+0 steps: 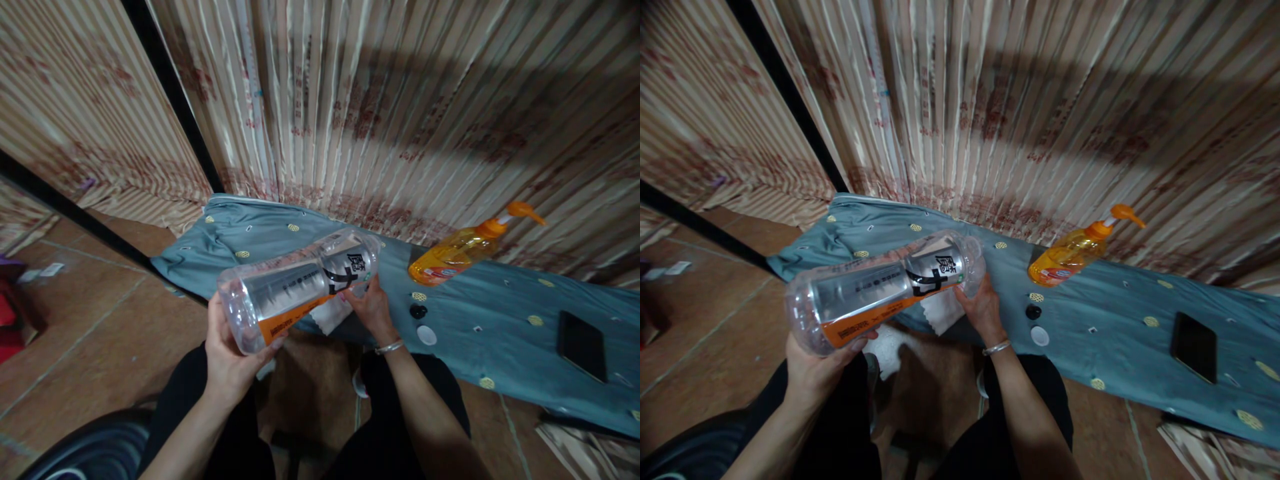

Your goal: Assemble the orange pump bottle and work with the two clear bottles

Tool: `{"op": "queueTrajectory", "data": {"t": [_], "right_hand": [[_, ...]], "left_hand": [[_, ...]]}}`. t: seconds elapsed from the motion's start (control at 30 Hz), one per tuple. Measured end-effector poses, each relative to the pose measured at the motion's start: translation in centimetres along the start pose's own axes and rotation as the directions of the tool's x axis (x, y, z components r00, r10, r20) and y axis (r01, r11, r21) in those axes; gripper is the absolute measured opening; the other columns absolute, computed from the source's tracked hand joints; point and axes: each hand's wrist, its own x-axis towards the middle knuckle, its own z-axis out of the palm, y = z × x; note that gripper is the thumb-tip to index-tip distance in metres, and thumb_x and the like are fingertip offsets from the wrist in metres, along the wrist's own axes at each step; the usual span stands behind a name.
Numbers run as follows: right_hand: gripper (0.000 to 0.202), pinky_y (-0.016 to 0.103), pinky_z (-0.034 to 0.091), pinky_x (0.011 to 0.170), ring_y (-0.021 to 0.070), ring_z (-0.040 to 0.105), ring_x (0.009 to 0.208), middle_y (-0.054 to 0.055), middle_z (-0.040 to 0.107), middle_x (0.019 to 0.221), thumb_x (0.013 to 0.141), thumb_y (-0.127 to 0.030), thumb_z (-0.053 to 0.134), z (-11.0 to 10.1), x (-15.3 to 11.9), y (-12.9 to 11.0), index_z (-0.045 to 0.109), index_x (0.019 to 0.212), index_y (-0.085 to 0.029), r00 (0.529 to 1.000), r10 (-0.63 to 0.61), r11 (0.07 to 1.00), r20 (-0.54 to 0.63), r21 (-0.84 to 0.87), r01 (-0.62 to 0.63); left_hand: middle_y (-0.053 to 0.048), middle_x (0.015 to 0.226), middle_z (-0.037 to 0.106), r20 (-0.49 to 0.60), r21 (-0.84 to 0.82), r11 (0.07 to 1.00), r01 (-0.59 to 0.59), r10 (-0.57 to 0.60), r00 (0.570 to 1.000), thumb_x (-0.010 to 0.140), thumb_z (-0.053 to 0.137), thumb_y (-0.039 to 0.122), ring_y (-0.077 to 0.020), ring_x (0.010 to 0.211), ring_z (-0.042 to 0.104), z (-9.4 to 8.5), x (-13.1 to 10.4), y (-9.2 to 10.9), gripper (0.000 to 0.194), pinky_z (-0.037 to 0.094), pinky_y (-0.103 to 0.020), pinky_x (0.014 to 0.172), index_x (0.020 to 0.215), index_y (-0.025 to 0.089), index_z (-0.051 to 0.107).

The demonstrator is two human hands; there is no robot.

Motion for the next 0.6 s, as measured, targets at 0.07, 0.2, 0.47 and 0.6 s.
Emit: {"op": "queueTrajectory", "data": {"t": [0.07, 0.2, 0.47, 0.6], "right_hand": [[0.045, 0.059, 0.068, 0.093, 0.0375, 0.082, 0.102, 0.017, 0.082, 0.11, 0.088, -0.05, 0.076, 0.03, 0.02, 0.04, 0.058, 0.121, -0.026, 1.0, 0.005, 1.0, 0.007, -0.004, -0.005], [0.047, 0.061, 0.067, 0.092, 0.0397, 0.081, 0.103, 0.02, 0.082, 0.111, 0.087, -0.052, 0.075, 0.09, 0.08, 0.05, 0.057, 0.121, -0.024, 1.0, 0.013, 1.0, 0.004, -0.016, -0.013], [0.045, 0.062, 0.068, 0.086, 0.041, 0.082, 0.098, 0.017, 0.081, 0.104, 0.087, -0.052, 0.073, 0.2, 0.1, 0.13, 0.059, 0.119, -0.023, 1.0, -0.011, 1.0, 0.0, -0.008, 0.011], [0.047, 0.061, 0.068, 0.084, 0.0414, 0.081, 0.096, 0.018, 0.08, 0.103, 0.087, -0.055, 0.073, 0.31, 0.06, 0.37, 0.059, 0.119, -0.023, 1.0, -0.021, 1.0, -0.022, -0.024, 0.02]], "left_hand": [[-0.02, 0.133, 0.074, 0.001, -0.003, 1.0, 0.006, -0.006, 1.0, 0.046, 0.111, 0.038, -0.0435, 0.127, 0.075, -0.05, -0.01, -0.04, 0.102, 0.07, -0.047, 0.095, 0.135, 0.016, 0.065], [-0.019, 0.133, 0.074, -0.007, 0.0, 1.0, 0.005, -0.005, 1.0, 0.046, 0.111, 0.039, -0.0433, 0.126, 0.075, -0.15, -0.09, -0.17, 0.104, 0.07, -0.048, 0.096, 0.136, 0.016, 0.065], [-0.02, 0.135, 0.073, -0.011, 0.034, 0.999, -0.004, 0.004, 1.0, 0.047, 0.111, 0.041, -0.0442, 0.129, 0.074, -0.15, -0.08, -0.15, 0.101, 0.069, -0.05, 0.1, 0.134, 0.016, 0.067], [-0.019, 0.13, 0.075, -0.005, 0.025, 1.0, -0.001, 0.001, 1.0, 0.047, 0.111, 0.04, -0.0446, 0.126, 0.076, -0.24, -0.12, -0.2, 0.095, 0.069, -0.05, 0.098, 0.128, 0.017, 0.067]]}}
